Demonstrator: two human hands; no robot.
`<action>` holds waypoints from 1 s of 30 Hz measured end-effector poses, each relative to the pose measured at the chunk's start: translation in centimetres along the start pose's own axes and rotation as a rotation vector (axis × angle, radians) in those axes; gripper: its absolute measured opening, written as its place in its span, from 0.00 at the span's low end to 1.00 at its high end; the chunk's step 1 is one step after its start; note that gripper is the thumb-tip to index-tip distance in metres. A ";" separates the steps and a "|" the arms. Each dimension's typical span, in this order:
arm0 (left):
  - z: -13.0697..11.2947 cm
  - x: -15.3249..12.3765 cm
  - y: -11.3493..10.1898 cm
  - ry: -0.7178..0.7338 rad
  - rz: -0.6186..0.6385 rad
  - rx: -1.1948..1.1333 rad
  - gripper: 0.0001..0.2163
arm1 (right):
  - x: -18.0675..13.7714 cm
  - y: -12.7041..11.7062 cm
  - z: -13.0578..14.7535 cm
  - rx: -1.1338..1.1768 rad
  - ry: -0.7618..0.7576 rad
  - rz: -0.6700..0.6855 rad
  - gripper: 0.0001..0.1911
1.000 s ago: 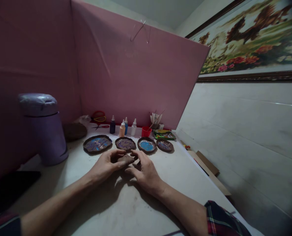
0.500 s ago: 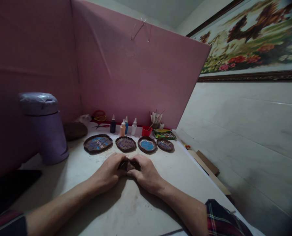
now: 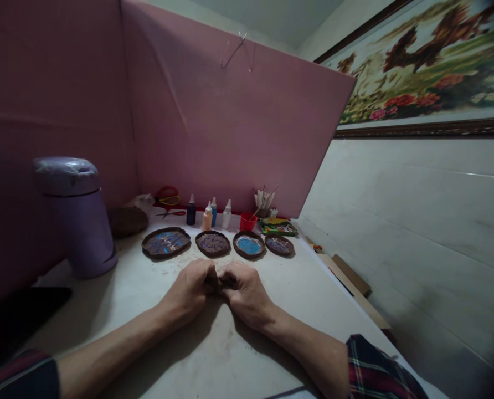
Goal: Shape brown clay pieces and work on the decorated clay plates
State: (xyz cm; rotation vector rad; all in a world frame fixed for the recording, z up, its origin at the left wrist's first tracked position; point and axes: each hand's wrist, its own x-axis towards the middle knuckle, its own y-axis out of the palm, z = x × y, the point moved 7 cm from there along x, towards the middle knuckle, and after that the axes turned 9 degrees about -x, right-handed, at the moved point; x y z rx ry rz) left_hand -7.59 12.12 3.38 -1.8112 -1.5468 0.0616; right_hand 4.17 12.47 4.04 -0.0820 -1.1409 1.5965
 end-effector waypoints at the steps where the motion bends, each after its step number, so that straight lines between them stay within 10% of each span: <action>1: 0.1 0.0 -0.1 -0.019 0.001 -0.014 0.06 | 0.0 0.0 -0.1 0.008 0.016 0.003 0.10; 30: 1.0 0.4 -0.7 -0.191 0.245 -0.187 0.15 | 0.0 -0.2 0.3 -0.113 -0.028 0.230 0.08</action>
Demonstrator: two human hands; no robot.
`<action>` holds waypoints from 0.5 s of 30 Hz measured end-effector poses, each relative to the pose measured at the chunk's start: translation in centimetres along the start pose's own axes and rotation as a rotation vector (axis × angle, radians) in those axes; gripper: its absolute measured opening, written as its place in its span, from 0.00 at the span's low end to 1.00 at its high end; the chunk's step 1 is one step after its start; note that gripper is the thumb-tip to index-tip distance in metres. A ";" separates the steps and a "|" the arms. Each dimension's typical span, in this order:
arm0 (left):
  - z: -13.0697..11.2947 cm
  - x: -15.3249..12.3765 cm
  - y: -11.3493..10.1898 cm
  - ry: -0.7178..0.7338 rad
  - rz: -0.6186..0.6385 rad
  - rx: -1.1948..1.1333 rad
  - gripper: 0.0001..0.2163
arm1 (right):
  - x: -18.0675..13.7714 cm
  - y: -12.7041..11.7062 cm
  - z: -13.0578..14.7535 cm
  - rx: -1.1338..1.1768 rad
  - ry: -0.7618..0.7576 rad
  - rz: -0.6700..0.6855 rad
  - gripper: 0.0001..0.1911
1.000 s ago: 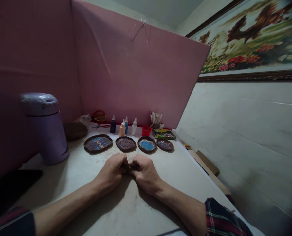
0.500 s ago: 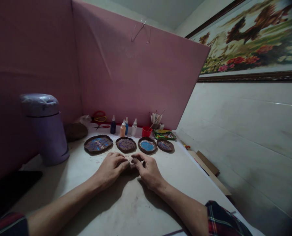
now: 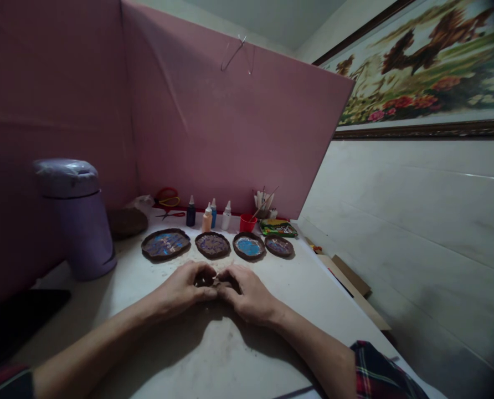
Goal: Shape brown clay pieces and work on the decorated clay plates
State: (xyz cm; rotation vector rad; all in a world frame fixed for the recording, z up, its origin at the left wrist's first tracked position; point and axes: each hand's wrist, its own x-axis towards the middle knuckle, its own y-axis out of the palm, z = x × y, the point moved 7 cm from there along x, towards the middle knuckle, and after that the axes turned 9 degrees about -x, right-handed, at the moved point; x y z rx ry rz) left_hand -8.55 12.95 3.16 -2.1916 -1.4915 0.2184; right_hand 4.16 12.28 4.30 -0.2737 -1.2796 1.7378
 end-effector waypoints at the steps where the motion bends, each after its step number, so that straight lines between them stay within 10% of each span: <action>1: 0.0 0.0 0.0 -0.002 -0.001 0.005 0.15 | -0.1 -0.1 0.2 0.012 -0.020 -0.012 0.08; 15: -0.5 0.2 -0.6 0.087 -0.028 0.300 0.14 | 0.0 0.7 -0.2 0.006 -0.084 -0.029 0.24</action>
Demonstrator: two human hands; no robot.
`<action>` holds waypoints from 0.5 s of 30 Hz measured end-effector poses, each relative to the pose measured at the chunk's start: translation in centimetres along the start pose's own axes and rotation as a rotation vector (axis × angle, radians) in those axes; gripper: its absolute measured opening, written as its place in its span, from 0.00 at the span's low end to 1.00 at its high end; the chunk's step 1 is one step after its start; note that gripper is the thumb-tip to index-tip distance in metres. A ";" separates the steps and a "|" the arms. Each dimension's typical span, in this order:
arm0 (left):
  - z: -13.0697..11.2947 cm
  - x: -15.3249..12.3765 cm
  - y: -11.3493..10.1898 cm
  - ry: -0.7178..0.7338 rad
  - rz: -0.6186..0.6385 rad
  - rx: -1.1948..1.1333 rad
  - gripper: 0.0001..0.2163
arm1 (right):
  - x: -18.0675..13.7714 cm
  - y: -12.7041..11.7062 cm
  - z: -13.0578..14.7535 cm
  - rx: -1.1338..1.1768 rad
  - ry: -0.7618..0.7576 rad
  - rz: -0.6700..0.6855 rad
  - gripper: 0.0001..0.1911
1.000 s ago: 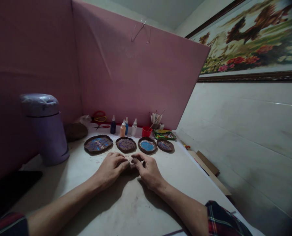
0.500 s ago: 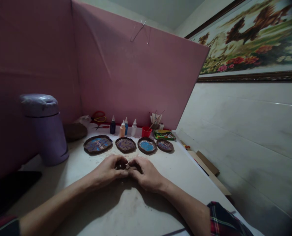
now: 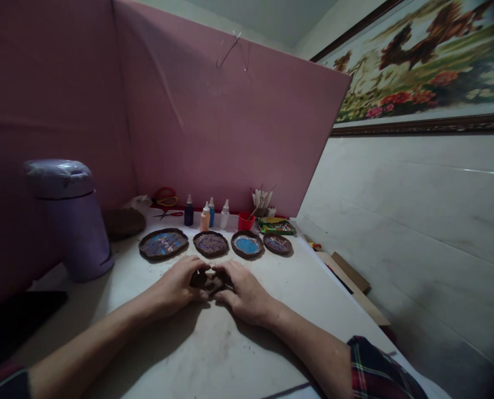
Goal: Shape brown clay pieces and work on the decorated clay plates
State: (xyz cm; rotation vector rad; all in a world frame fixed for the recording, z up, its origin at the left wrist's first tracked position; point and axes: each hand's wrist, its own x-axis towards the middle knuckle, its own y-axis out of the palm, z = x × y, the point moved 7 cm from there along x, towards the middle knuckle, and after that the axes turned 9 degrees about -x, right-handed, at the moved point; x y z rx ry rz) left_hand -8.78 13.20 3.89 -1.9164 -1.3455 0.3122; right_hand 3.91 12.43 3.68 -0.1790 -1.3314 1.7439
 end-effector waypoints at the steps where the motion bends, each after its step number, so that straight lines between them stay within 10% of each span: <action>1: 0.1 0.0 0.0 -0.006 0.002 0.012 0.15 | 0.0 0.0 -0.1 -0.007 -0.002 0.000 0.25; 15: -1.2 -0.3 1.0 0.107 -0.045 0.130 0.04 | 0.3 0.0 -0.1 -0.106 -0.007 -0.053 0.07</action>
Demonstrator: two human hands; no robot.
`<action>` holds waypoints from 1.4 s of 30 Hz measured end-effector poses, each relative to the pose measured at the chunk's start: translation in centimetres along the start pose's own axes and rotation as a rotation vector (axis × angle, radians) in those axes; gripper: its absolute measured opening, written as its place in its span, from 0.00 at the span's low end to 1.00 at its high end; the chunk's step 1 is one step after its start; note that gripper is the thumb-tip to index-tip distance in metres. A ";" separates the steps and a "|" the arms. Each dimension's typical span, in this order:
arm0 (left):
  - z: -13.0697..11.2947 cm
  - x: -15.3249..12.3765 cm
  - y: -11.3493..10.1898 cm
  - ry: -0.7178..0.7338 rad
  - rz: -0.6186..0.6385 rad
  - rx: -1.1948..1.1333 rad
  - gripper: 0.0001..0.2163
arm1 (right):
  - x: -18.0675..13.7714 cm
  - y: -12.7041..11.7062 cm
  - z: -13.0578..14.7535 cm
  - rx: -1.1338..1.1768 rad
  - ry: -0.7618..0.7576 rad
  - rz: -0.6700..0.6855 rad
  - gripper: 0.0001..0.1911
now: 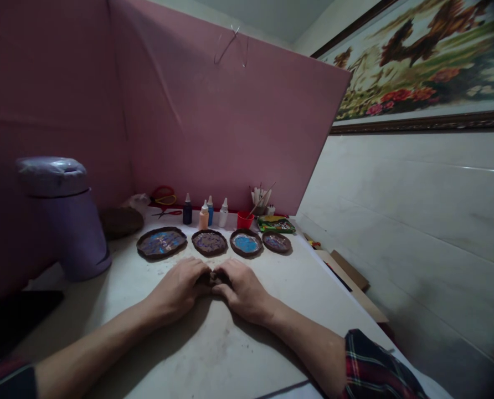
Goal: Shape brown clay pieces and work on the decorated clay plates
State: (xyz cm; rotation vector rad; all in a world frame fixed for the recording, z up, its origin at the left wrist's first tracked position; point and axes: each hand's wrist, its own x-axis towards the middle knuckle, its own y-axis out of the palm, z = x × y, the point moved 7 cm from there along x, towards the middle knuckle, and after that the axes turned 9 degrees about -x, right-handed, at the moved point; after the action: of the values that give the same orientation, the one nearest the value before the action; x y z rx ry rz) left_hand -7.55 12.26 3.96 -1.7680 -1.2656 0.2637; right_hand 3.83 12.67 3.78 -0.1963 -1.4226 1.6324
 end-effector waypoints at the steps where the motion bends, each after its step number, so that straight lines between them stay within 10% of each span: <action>1: 0.0 0.1 0.1 0.003 -0.014 0.008 0.04 | 0.0 0.0 0.0 -0.005 0.001 -0.005 0.07; 14: 1.3 0.4 -0.4 -0.085 -0.122 -0.267 0.08 | -0.4 -0.6 0.0 0.004 0.078 -0.126 0.07; 26: 1.9 0.2 -0.9 -0.263 0.013 -0.395 0.19 | -0.3 -1.2 0.3 -0.033 0.050 -0.063 0.08; 42: 0.6 -0.1 -0.3 -0.153 0.199 -0.247 0.11 | -0.3 -0.7 0.7 0.032 0.002 0.045 0.12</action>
State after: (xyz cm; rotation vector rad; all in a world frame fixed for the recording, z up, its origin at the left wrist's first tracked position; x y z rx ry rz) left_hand -8.15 12.55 3.81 -2.1244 -1.2730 0.3753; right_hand 3.90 11.85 4.41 -0.2128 -1.3982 1.6900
